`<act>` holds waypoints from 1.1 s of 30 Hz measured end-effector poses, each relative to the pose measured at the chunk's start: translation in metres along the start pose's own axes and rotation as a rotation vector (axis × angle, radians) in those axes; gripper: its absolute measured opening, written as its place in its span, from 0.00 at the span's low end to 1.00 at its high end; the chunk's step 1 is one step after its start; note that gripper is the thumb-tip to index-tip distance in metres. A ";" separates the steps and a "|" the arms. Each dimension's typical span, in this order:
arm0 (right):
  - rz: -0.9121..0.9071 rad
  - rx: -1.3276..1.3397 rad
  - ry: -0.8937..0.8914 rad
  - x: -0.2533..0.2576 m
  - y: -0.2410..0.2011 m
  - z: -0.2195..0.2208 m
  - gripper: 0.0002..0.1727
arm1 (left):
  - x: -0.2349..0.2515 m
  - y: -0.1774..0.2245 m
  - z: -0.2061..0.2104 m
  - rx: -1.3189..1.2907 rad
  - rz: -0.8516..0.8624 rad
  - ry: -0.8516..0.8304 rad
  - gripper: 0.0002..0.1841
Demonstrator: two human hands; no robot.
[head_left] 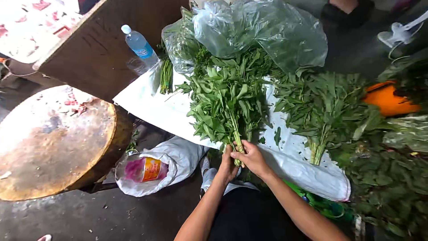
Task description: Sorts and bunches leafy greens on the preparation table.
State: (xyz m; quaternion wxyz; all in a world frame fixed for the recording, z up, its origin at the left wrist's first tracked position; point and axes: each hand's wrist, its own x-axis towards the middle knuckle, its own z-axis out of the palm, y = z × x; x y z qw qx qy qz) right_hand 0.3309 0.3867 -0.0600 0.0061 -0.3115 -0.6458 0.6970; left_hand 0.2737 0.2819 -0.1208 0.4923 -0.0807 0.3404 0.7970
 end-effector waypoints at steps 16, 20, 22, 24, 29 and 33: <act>0.080 -0.374 -0.186 0.001 -0.010 -0.027 0.24 | 0.007 0.001 0.004 0.034 -0.068 0.080 0.16; 0.088 -0.289 -0.103 0.005 0.000 -0.025 0.22 | 0.010 0.002 0.013 0.075 -0.076 0.155 0.13; 0.046 -0.301 -0.048 0.003 0.007 -0.017 0.18 | 0.009 0.003 0.012 0.118 -0.077 0.206 0.13; -0.039 -0.379 -0.029 -0.003 0.011 -0.012 0.17 | 0.009 0.005 0.013 0.188 -0.091 0.254 0.13; -0.088 -0.217 -0.001 -0.029 0.016 -0.033 0.19 | 0.012 0.005 0.019 0.313 -0.020 0.294 0.11; -0.077 -0.183 0.650 -0.050 0.043 -0.111 0.17 | -0.002 0.021 0.033 0.408 0.036 0.319 0.17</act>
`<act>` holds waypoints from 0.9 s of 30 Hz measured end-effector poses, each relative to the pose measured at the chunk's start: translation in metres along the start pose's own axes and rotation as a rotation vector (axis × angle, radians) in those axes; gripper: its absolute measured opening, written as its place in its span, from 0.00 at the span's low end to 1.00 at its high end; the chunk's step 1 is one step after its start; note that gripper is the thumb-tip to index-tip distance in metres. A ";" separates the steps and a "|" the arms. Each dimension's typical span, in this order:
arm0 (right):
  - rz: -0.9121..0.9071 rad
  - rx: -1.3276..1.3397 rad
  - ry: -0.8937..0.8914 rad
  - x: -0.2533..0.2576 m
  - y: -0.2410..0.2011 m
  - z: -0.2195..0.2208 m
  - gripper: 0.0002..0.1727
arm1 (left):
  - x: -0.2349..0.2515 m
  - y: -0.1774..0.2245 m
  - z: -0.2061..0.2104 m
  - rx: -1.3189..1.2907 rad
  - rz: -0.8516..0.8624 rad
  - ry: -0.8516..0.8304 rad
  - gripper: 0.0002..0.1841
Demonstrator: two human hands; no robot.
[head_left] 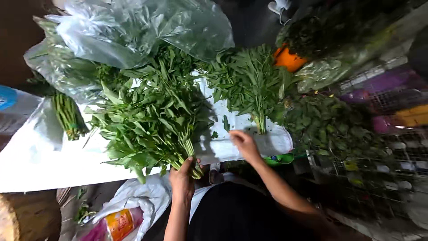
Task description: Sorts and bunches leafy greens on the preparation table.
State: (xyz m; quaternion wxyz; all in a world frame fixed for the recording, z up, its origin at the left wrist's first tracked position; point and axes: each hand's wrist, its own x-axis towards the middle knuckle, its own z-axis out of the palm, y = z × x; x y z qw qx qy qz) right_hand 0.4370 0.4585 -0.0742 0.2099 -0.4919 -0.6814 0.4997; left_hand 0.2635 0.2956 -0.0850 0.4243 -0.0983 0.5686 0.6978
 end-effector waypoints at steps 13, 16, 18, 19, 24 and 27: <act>0.242 0.104 0.274 0.056 0.040 -0.155 0.20 | 0.015 -0.002 -0.026 0.046 -0.227 -0.120 0.15; 0.045 0.287 0.338 0.036 -0.010 -0.189 0.15 | 0.016 -0.003 -0.029 -0.008 -0.247 -0.157 0.14; -0.072 0.284 0.347 0.024 -0.041 -0.201 0.16 | 0.013 -0.001 -0.023 -0.019 -0.221 -0.121 0.14; -0.118 0.257 0.354 0.019 -0.052 -0.203 0.16 | 0.011 0.000 -0.018 -0.020 -0.207 -0.102 0.15; -0.330 -0.086 0.357 0.007 -0.073 -0.156 0.24 | 0.008 -0.006 -0.013 0.024 -0.207 -0.064 0.21; -0.533 0.009 0.315 0.002 -0.081 -0.090 0.22 | 0.011 -0.011 -0.007 0.005 -0.203 -0.083 0.22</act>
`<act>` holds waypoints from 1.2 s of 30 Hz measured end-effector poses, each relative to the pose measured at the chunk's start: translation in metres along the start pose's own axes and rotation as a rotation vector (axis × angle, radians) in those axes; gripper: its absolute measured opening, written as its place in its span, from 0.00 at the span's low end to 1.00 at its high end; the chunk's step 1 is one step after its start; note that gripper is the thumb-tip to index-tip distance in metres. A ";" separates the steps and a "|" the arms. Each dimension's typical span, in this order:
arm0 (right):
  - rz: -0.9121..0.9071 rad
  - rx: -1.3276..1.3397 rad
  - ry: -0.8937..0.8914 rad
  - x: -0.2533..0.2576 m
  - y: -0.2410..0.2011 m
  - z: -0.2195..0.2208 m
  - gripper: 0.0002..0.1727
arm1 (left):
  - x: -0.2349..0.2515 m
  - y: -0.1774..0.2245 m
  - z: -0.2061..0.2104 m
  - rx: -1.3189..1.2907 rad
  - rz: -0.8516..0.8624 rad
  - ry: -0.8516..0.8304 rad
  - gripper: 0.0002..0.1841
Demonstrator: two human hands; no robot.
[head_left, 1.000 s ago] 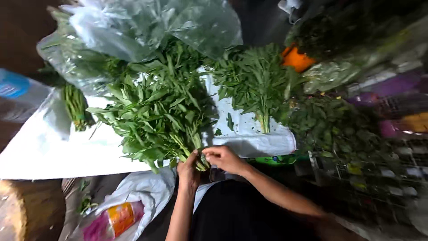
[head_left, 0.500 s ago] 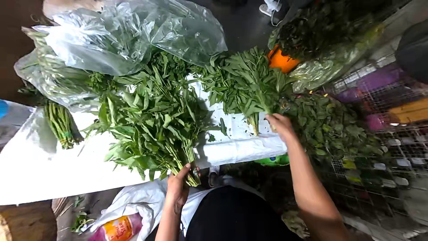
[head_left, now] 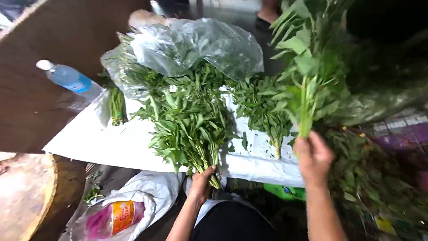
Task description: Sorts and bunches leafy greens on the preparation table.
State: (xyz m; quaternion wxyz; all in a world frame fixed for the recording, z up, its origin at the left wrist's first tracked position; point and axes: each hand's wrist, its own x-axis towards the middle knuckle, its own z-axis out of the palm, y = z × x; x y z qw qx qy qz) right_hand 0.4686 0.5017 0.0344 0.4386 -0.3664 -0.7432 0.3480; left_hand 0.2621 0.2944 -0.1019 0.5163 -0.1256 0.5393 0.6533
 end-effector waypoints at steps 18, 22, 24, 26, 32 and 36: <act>0.851 0.853 -0.584 -0.085 -0.002 0.129 0.24 | -0.005 -0.001 0.004 -0.170 -0.037 -0.051 0.18; 0.664 0.834 -0.505 -0.071 -0.012 0.119 0.29 | -0.005 -0.001 0.006 -0.209 -0.097 -0.108 0.14; 0.565 0.589 -0.511 -0.072 -0.008 0.121 0.33 | -0.004 -0.001 0.007 -0.209 -0.100 -0.121 0.14; 0.557 0.392 -0.563 -0.082 -0.001 0.127 0.33 | -0.004 -0.002 0.008 -0.205 -0.085 -0.092 0.14; 0.649 0.185 -0.702 -0.116 0.016 0.138 0.23 | -0.001 -0.013 0.004 -0.098 -0.027 -0.021 0.17; 0.524 0.171 -0.740 -0.108 0.012 0.134 0.22 | -0.011 -0.010 0.016 0.023 0.180 0.048 0.21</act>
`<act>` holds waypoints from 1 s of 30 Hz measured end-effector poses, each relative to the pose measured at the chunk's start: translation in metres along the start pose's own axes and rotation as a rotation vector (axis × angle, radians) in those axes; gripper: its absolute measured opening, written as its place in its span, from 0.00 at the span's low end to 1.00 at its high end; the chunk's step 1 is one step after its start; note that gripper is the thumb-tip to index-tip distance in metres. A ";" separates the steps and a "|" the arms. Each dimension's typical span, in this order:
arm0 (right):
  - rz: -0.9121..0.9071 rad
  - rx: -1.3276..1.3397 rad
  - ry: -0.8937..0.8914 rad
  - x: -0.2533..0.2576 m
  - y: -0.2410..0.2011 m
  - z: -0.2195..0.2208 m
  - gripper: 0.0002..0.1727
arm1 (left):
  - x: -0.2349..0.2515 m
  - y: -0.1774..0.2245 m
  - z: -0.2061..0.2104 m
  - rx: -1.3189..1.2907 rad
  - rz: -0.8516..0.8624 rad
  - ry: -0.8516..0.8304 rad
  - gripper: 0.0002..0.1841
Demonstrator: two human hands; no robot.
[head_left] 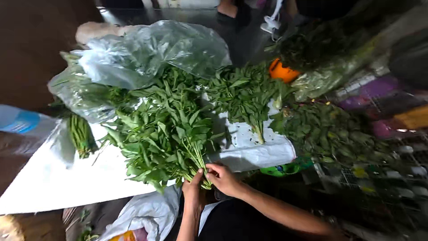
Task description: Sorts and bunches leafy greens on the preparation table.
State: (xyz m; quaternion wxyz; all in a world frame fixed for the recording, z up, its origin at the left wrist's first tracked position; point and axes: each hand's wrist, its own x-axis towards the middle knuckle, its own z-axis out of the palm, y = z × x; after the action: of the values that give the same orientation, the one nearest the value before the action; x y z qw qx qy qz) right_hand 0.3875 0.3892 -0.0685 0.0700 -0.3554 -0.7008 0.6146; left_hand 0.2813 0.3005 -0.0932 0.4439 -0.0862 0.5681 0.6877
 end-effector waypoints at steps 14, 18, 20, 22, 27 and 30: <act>0.119 0.046 -0.147 0.028 0.024 -0.017 0.26 | 0.022 -0.012 0.001 0.128 -0.078 -0.039 0.25; 0.037 -0.038 -0.068 0.023 0.025 -0.013 0.25 | 0.021 -0.012 0.003 0.098 -0.079 -0.058 0.24; 0.048 0.042 0.036 0.018 0.018 -0.022 0.25 | 0.019 -0.007 0.001 0.060 -0.054 -0.036 0.23; 0.073 0.086 0.122 0.018 0.009 -0.046 0.25 | 0.015 0.002 -0.007 0.019 -0.022 -0.024 0.21; 0.205 -0.345 0.293 0.039 0.033 -0.142 0.22 | -0.008 0.043 -0.043 0.009 0.076 0.004 0.16; 0.310 -0.623 0.565 0.050 0.086 -0.182 0.26 | -0.020 0.070 -0.057 0.057 0.152 0.015 0.16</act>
State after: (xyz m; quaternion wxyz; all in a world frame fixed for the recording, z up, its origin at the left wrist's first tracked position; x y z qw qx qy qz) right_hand 0.4830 0.5654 -0.1208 0.0553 -0.6143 -0.7442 0.2564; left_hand 0.2216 0.2438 -0.0513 0.3885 -0.0353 0.5955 0.7023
